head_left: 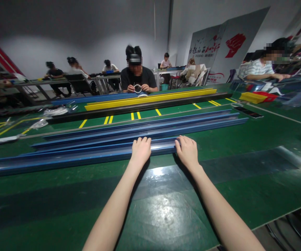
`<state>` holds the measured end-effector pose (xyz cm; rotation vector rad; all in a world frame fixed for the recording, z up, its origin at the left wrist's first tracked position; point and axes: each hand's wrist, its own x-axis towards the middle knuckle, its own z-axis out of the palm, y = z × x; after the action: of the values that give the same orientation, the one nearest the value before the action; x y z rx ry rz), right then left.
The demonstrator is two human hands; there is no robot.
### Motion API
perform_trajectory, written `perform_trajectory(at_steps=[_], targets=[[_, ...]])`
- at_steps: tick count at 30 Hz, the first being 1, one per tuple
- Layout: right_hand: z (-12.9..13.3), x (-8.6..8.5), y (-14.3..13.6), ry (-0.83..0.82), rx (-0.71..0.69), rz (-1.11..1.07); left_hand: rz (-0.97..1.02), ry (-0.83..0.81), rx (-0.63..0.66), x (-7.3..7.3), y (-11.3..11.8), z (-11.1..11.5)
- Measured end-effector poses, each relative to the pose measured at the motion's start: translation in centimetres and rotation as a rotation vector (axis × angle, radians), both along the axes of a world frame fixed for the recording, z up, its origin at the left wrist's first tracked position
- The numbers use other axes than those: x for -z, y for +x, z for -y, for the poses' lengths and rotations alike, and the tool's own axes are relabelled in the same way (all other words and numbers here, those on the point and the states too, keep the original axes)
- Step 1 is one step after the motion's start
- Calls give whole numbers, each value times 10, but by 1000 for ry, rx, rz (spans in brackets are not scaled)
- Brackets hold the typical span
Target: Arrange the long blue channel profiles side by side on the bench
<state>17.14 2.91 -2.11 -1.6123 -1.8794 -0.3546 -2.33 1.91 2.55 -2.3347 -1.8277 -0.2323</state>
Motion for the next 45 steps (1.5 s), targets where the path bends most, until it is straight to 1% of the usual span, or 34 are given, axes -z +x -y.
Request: perform_trajectory(at_steps=[3, 5, 6, 10, 12, 15, 17, 21, 25, 27, 29, 31, 34, 36, 39, 42, 45], targets=[[1, 0, -2, -18, 3, 21, -1, -5, -62, -1, -1, 0], [2, 1, -5, -35, -17, 41, -8, 3, -53, 0, -1, 0], [2, 2, -7, -41, -32, 51, -12, 6, -16, 0, 0, 0], [4, 4, -13, -69, -147, 99, 2, -12, 237, 5, 5, -1], [4, 5, -14, -93, -216, 124, 21, -25, 287, 7, 8, -1], [4, 4, -13, -117, -275, 136, 42, -38, 274, 9, 10, -1], [3, 4, -11, -108, -266, 118, 45, -41, 253, 9, 9, -1], [2, 3, -8, -53, -149, 56, 31, -51, 182, 4, 5, -1], [2, 1, -5, -17, -36, 18, 21, -44, 64, 0, 2, 0], [2, 0, -5, -21, -14, 17, 18, -38, 10, -1, 2, 0], [3, -1, -5, -35, -27, 42, 13, -32, -18, -2, 2, 0], [3, 0, -6, -45, -56, 77, 16, -22, 4, -3, 4, 1], [4, 2, -9, -57, -100, 115, 47, 3, 105, -2, 7, 1], [4, 3, -11, -67, -150, 133, 75, 22, 176, 0, 9, 1], [5, 3, -14, -79, -235, 158, 93, 17, 242, 7, 11, -1], [6, 2, -15, -89, -276, 156, 87, -13, 242, 13, 11, -3], [5, 1, -13, -81, -244, 131, 95, -39, 204, 14, 9, -3]])
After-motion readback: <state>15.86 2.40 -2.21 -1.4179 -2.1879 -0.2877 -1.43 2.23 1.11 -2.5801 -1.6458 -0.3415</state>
